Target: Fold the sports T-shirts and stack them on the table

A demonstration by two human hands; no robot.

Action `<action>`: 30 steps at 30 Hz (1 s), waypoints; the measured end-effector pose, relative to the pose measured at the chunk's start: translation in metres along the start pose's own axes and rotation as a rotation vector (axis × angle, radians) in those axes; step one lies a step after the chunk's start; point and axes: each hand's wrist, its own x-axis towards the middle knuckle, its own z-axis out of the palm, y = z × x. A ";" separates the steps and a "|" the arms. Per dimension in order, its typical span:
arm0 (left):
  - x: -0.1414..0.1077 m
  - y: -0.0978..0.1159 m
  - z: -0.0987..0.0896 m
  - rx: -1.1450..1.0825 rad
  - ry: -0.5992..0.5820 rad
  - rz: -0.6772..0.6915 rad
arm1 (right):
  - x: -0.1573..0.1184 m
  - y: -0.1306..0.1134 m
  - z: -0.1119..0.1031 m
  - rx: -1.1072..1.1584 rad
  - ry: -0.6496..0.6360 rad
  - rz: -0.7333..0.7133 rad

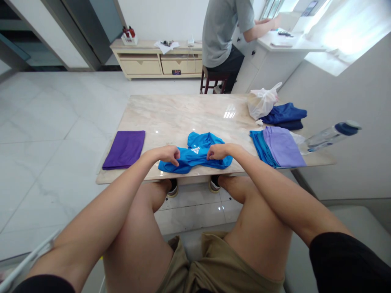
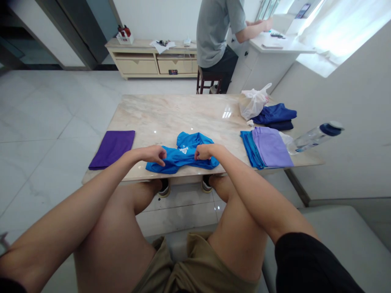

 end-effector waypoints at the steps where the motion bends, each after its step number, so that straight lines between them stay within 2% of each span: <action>1: 0.000 0.003 0.004 0.001 -0.057 -0.003 | 0.001 0.000 0.002 0.000 -0.023 -0.010; 3: 0.002 0.011 0.010 0.021 -0.135 -0.025 | 0.002 -0.001 0.005 -0.013 -0.061 -0.030; 6: 0.005 0.022 0.015 0.114 -0.187 -0.074 | 0.003 -0.001 0.007 -0.080 -0.020 -0.050; 11: 0.011 0.033 0.018 0.236 -0.221 -0.098 | -0.002 0.005 0.005 -0.092 0.074 -0.002; 15: 0.019 0.040 0.030 0.296 -0.201 -0.134 | -0.008 0.008 0.006 -0.052 0.191 0.055; 18: 0.027 0.044 0.039 0.263 -0.107 -0.176 | -0.010 0.008 0.006 -0.043 0.245 0.078; 20: 0.032 0.043 0.038 0.229 -0.024 -0.192 | -0.010 0.011 0.004 -0.053 0.233 0.087; 22: 0.035 0.037 0.029 0.203 0.039 -0.196 | -0.008 0.015 0.003 -0.072 0.178 0.094; 26: 0.028 0.015 -0.002 0.162 0.178 -0.217 | -0.006 0.025 0.002 -0.091 0.088 0.158; 30: 0.015 -0.004 -0.019 0.086 0.345 -0.233 | -0.007 0.031 0.000 -0.069 0.207 0.219</action>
